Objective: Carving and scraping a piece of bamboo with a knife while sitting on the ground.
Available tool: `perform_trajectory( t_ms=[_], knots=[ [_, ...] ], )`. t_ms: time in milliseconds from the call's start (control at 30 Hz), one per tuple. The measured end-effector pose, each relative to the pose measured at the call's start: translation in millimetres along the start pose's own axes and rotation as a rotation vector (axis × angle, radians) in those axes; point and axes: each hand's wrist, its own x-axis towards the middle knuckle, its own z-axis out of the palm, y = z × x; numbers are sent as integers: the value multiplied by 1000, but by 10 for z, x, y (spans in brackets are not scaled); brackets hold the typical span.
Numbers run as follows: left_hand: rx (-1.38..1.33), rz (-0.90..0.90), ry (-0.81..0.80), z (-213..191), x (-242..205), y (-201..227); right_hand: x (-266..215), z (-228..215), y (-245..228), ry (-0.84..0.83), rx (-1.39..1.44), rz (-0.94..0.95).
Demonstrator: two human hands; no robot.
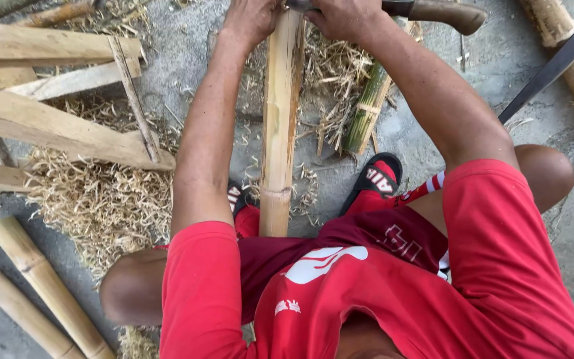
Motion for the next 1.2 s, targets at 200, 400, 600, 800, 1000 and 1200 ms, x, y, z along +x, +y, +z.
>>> perform_trajectory(
  t_ms=[200,400,600,800,1000,1200],
  knots=[
    [-223,-72,-127,-250,-170,218,-129,-76,-161,-40,61,32],
    [-138,-15,-59,-317,-408,337,-292,-23,-318,34,8,27],
    [-139,-43,-84,-407,-527,463,-419,-53,-439,-2,2,6],
    [-133,-39,-102,-488,-683,555,-583,17,-534,66,-13,-38],
    [-144,-31,-144,-571,-800,675,-683,1,-658,9,57,-22],
    [-140,-21,-170,-630,-1028,765,-846,-64,-838,31,71,-26]
  ],
)
